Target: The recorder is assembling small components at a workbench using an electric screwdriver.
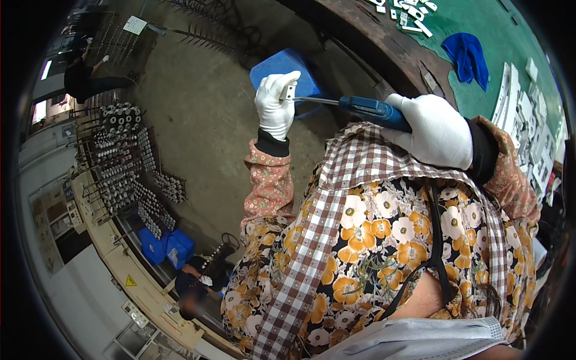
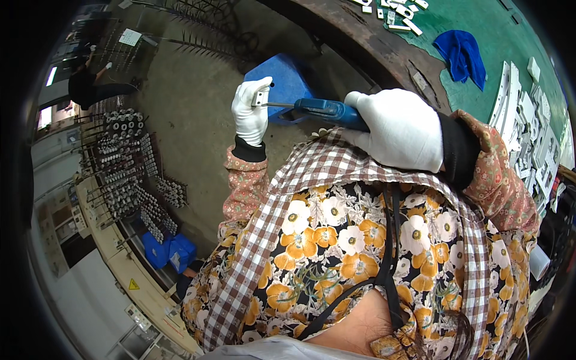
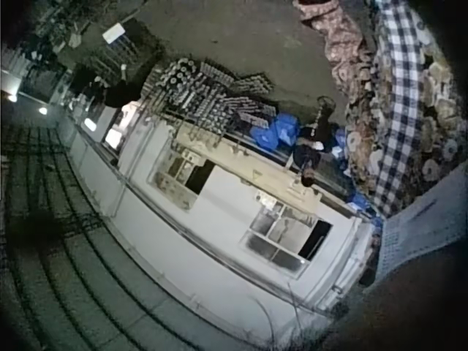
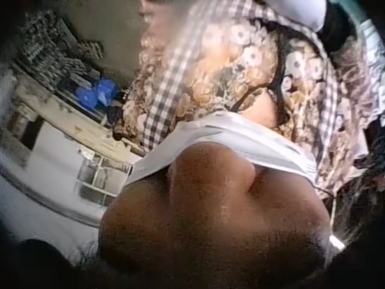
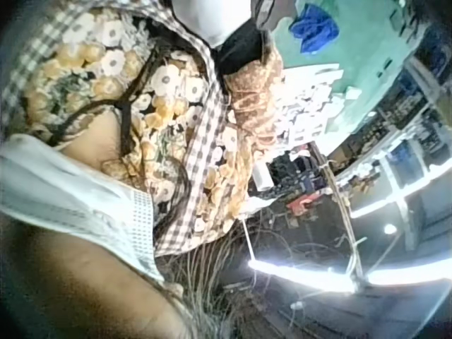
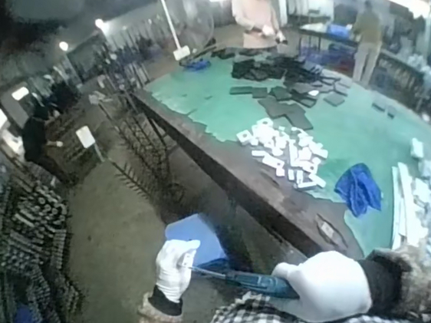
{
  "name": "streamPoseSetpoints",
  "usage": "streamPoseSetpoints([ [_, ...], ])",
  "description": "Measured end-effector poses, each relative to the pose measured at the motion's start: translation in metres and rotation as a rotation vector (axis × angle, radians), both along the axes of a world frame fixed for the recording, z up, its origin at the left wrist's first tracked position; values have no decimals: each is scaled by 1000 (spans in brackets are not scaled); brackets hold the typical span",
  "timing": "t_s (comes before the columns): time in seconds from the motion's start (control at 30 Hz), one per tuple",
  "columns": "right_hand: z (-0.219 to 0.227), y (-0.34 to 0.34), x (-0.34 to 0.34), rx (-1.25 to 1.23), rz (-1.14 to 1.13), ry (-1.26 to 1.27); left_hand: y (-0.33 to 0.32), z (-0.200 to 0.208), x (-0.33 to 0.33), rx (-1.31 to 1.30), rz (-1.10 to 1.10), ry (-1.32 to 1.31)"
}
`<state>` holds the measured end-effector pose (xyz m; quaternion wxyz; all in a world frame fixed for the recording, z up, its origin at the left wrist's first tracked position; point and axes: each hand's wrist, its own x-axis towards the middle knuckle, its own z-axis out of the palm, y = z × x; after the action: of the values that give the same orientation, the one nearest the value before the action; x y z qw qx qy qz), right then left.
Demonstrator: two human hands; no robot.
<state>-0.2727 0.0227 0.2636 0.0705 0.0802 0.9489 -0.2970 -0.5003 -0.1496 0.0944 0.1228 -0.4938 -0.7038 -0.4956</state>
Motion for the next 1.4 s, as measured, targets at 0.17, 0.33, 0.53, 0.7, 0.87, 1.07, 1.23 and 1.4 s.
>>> streamPoseSetpoints([
  [0.17, 1, 7, 3, -6, -56, 27, 4, 3, 6, -4, -72, -102],
  [0.33, 4, 6, 2, -12, -55, 4, 3, 6, 6, -7, -40, -19],
  [0.53, 8, 1, -3, -3, -49, 13, 1, 5, 4, 23, -35, -58],
  [0.7, 8, 0, -3, 11, -32, 35, 5, 11, 6, 55, -54, -109],
  [0.87, 13, 2, 0, 9, -28, 34, 13, 15, 11, 111, -26, -154],
  [1.07, 11, 3, 1, 31, -60, 52, 14, 36, 24, 789, -320, -1596],
  [1.23, 8, -8, 1, 33, -58, 41, 20, 58, 31, 1207, -420, -1982],
  [1.4, 15, -13, 4, 7, -70, 51, 16, 64, 32, 1459, -294, -2057],
])
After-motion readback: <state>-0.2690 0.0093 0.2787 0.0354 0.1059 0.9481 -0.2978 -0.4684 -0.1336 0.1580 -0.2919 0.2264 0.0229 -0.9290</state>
